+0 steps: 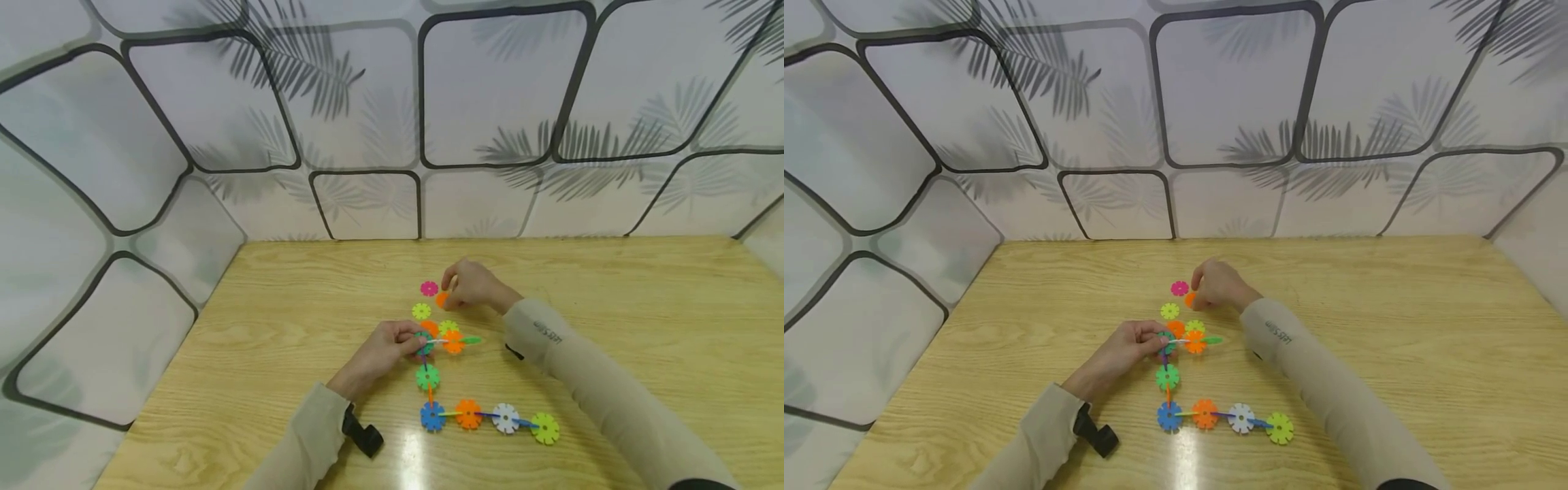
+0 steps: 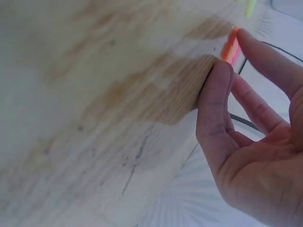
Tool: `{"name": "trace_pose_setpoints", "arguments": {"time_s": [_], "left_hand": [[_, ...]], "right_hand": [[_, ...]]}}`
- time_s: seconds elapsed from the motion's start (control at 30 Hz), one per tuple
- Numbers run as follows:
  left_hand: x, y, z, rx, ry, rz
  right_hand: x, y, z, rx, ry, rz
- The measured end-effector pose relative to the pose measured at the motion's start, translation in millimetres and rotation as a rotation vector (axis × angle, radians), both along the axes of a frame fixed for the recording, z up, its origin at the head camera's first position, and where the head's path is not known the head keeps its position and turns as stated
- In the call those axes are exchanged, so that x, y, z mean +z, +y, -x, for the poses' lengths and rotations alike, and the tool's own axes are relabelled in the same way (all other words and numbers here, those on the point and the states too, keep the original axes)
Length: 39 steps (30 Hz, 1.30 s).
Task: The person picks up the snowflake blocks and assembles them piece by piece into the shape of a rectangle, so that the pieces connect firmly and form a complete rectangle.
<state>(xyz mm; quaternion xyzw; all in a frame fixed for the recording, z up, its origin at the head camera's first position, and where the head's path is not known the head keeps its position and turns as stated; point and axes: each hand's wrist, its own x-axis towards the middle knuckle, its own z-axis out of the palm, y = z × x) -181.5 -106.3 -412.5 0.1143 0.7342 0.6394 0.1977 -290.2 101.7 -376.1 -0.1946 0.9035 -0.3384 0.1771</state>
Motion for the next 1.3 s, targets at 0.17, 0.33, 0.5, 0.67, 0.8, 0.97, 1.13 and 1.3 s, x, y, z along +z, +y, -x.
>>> {"name": "trace_pose_setpoints", "arguments": {"time_s": [0.17, 0.33, 0.5, 0.67, 0.8, 0.97, 1.13, 1.3], "left_hand": [[-1.9, -0.1, -0.1, -0.009, 0.017, -0.006], [-2.1, 0.4, -0.5, -0.004, 0.012, -0.003], [-1.0, 0.6, -0.3, -0.005, 0.006, -0.004], [0.0, -0.7, -0.5, -0.003, 0.003, -0.008], [0.9, -0.8, -0.9, -0.008, 0.0, -0.005], [1.4, -0.8, -0.5, -0.006, -0.008, -0.004], [-0.9, -1.5, 0.7, -0.015, 0.009, 0.011], [-1.4, -2.4, 1.4, -0.028, 0.023, 0.012]], "right_hand": [[-1.8, 1, -1.5, 0.021, 0.034, -0.022], [-4.1, 11, -2.6, 0.067, 0.005, 0.059], [-3.9, 25, -5.3, 0.091, -0.028, 0.132], [-0.9, 37, -12.5, 0.093, -0.043, 0.175], [2.1, 45, -20.7, 0.101, -0.075, 0.236], [6.6, 52, -31.8, 0.12, -0.087, 0.29], [9.3, 56, -41.4, 0.124, -0.113, 0.297], [12.9, 63, -49.4, 0.117, -0.128, 0.312]]}}
